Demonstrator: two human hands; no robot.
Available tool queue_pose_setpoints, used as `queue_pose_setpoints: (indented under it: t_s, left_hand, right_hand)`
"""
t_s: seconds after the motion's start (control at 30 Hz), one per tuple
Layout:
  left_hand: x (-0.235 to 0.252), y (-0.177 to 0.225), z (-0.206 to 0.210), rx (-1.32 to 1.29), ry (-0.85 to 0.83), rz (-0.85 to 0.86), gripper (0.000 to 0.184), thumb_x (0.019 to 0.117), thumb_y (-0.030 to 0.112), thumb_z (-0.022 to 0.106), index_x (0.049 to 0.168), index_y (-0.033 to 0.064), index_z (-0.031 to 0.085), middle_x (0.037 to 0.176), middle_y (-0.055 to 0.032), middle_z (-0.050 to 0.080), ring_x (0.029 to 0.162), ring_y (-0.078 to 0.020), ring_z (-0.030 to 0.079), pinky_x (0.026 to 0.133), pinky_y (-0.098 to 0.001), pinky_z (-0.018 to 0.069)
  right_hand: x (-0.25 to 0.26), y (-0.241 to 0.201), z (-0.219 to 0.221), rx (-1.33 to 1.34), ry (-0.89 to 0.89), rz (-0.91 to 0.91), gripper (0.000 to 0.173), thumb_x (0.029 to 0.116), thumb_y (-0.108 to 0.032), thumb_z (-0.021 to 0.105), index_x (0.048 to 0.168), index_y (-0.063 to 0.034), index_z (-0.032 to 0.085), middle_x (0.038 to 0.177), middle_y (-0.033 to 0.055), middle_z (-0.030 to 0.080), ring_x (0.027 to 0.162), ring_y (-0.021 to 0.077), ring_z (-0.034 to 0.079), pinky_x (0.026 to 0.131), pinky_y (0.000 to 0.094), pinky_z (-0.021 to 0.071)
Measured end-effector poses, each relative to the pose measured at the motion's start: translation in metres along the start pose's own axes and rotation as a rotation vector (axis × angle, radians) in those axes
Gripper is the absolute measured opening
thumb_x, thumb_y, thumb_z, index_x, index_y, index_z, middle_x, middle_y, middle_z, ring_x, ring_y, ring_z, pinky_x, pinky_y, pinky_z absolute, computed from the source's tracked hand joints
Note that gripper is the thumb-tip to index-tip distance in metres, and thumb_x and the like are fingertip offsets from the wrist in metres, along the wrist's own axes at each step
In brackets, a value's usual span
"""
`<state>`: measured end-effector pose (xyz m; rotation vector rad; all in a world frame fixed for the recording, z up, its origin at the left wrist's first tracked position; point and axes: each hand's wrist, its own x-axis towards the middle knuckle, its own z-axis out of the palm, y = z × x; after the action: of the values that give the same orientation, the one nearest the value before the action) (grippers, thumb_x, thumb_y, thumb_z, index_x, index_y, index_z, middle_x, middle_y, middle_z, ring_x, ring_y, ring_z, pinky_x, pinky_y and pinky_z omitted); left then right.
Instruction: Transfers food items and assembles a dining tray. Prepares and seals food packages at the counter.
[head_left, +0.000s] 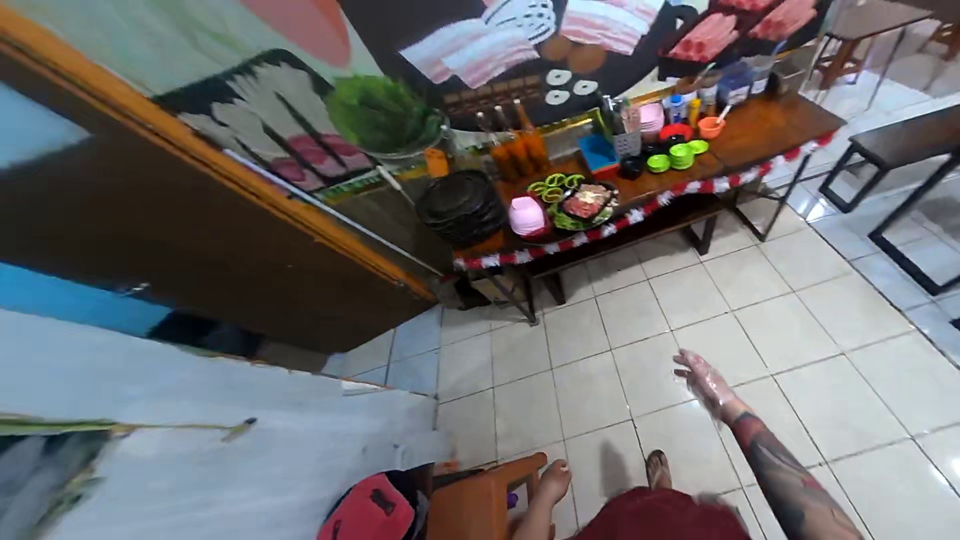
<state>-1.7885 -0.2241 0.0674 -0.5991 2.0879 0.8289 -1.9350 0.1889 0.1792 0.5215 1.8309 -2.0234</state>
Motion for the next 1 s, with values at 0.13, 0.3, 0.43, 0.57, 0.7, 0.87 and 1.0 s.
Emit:
queue_pose_setpoints:
  t_s: [0.13, 0.3, 0.43, 0.57, 0.7, 0.87, 1.0]
  left_hand:
    - [0.042, 0.075, -0.041, -0.431, 0.101, 0.02, 0.05, 0.1052, 0.025, 0.056, 0.15, 0.0042, 0.046, 0.136, -0.0238, 0.061, 0.112, -0.0355, 0.068, 0.094, -0.0517, 0.0557]
    - [0.11, 0.208, -0.106, -0.766, 0.168, 0.158, 0.05, 0.1059, 0.023, 0.056, 0.151, 0.0048, 0.044, 0.132, -0.0205, 0.065, 0.11, -0.0321, 0.069, 0.092, -0.0484, 0.0581]
    - [0.185, 0.327, -0.186, -0.935, 0.242, 0.303, 0.051, 0.1073, 0.022, 0.053, 0.153, 0.0033, 0.04, 0.133, -0.0203, 0.064, 0.113, -0.0313, 0.069, 0.094, -0.0471, 0.0587]
    - [0.26, 0.426, -0.262, -1.21, 0.358, 0.257, 0.054, 0.1076, 0.017, 0.051, 0.155, 0.0016, 0.032, 0.14, -0.0237, 0.058, 0.12, -0.0331, 0.065, 0.099, -0.0469, 0.0557]
    - [0.32, 0.484, -0.31, -1.399, 0.455, 0.156, 0.058, 0.1065, 0.014, 0.053, 0.156, 0.001, 0.027, 0.145, -0.0257, 0.052, 0.125, -0.0335, 0.061, 0.101, -0.0484, 0.0538]
    - [0.367, 0.519, -0.333, -1.586, 0.433, 0.029, 0.05, 0.1125, 0.026, 0.039, 0.158, 0.0087, 0.025, 0.144, -0.0264, 0.05, 0.115, -0.0367, 0.065, 0.093, -0.05, 0.0575]
    - [0.381, 0.528, -0.329, -1.675, 0.517, 0.021, 0.047, 0.1115, 0.012, 0.037, 0.157, 0.01, 0.024, 0.142, -0.0265, 0.05, 0.11, -0.037, 0.065, 0.088, -0.0516, 0.0585]
  right_hand:
    - [0.129, -0.084, 0.033, -0.137, -0.049, -0.026, 0.055, 0.11, -0.041, 0.037, 0.152, -0.0063, 0.043, 0.145, 0.0141, 0.058, 0.122, 0.027, 0.063, 0.102, 0.0452, 0.0525]
    - [0.282, -0.17, 0.044, -0.229, -0.023, -0.011, 0.055, 0.1106, -0.045, 0.036, 0.151, -0.0092, 0.046, 0.145, 0.0133, 0.058, 0.123, 0.0284, 0.062, 0.102, 0.048, 0.0502]
    - [0.42, -0.225, 0.041, -0.253, -0.068, -0.069, 0.063, 0.1055, -0.059, 0.038, 0.154, -0.0195, 0.041, 0.146, 0.0114, 0.057, 0.126, 0.0308, 0.061, 0.101, 0.0543, 0.0503]
    - [0.544, -0.278, 0.05, -0.143, -0.086, -0.041, 0.063, 0.1042, -0.058, 0.045, 0.156, -0.0223, 0.038, 0.149, 0.0122, 0.053, 0.124, 0.0314, 0.061, 0.097, 0.0524, 0.0533]
    - [0.625, -0.296, 0.06, -0.11, -0.177, 0.005, 0.055, 0.1087, -0.052, 0.035, 0.15, -0.0171, 0.045, 0.142, 0.0104, 0.057, 0.123, 0.0242, 0.06, 0.1, 0.0484, 0.0526]
    - [0.649, -0.311, 0.083, 0.013, -0.086, 0.135, 0.058, 0.1073, -0.057, 0.034, 0.132, -0.0107, 0.058, 0.111, 0.0094, 0.067, 0.097, 0.0195, 0.064, 0.084, 0.0408, 0.0549]
    - [0.662, -0.308, 0.087, 0.106, -0.118, 0.115, 0.061, 0.1099, -0.053, 0.026, 0.14, -0.0082, 0.054, 0.125, 0.0117, 0.067, 0.115, 0.0216, 0.064, 0.099, 0.0436, 0.0541]
